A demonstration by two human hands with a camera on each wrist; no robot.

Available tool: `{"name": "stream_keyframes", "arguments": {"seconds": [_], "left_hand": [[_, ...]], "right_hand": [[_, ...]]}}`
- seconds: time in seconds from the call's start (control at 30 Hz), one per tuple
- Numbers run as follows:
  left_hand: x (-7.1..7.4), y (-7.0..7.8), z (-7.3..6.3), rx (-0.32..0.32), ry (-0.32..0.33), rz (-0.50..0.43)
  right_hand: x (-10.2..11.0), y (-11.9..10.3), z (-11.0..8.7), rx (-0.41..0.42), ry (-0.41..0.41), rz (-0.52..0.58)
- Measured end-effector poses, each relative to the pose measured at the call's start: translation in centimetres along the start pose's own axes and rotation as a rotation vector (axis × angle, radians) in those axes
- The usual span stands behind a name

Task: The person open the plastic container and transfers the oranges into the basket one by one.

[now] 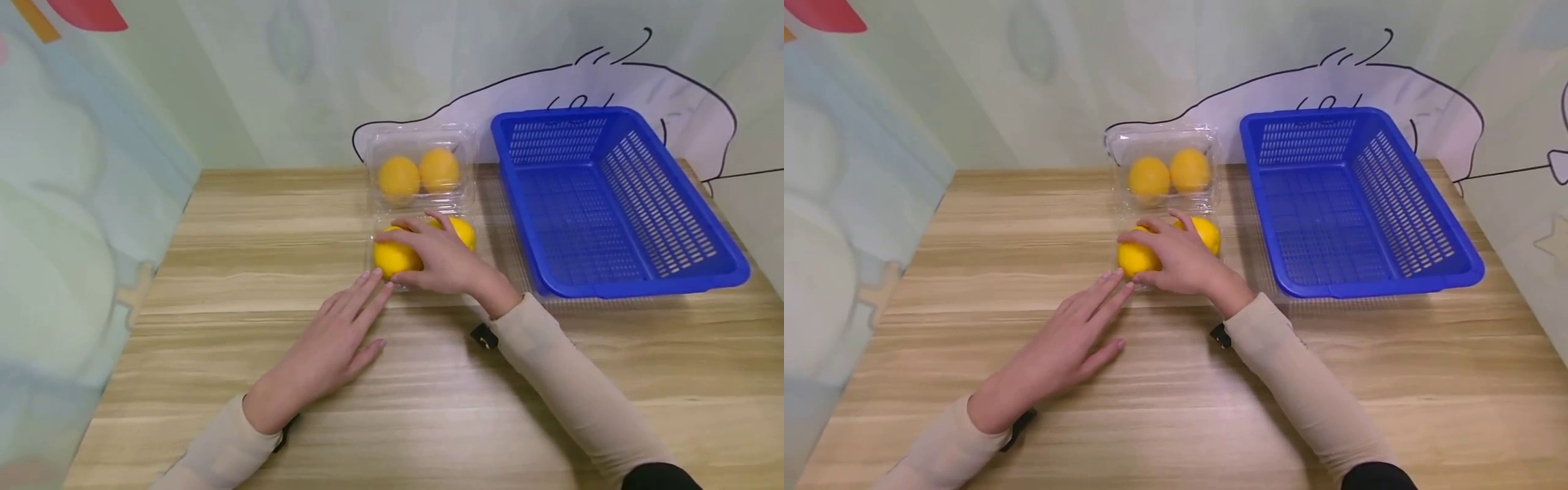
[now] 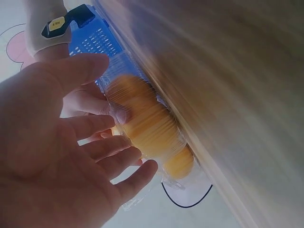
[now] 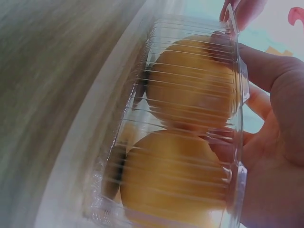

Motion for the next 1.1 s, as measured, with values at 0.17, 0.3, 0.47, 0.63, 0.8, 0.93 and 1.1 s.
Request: {"name": "stream_keyframes", "arguments": {"seconds": [0.17, 0.3, 0.47, 0.63, 0.8, 0.93, 1.1], "left_hand": [[0.00, 0.04, 0.13, 0.002, -0.013, -0.002], [-0.05, 0.11, 0.18, 0.009, -0.016, -0.002], [-0.24, 0.16, 0.18, 0.008, -0.017, 0.004], [-0.32, 0.19, 0.13, 0.007, -0.017, 0.006], [-0.14, 0.15, -0.02, 0.013, -0.012, 0.017], [0.04, 0.07, -0.12, 0.019, -0.006, 0.024], [0.09, 0.03, -0.22, 0.026, -0.013, 0.020]], "right_hand": [[0.01, 0.07, -0.21, -0.012, 0.013, 0.003], [0.03, 0.12, -0.27, -0.010, 0.020, 0.012], [-0.04, 0.34, -0.40, -0.010, 0.036, 0.045], [-0.06, 0.37, -0.59, -0.012, 0.046, 0.074], [0.26, 0.19, -0.59, 0.010, 0.095, 0.122], [0.62, 0.05, -0.43, 0.030, 0.137, 0.149], [0.83, -0.12, -0.26, 0.041, 0.155, 0.134]]}}
Point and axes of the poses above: each hand's wrist, its own z-axis towards the middle knuckle, its own x-axis out of the back of the hand, y = z × x, the point moved 3 cm from there along z, towards the middle knuckle, and after that the axes turned 2 degrees about y, right-handed, at the moved point
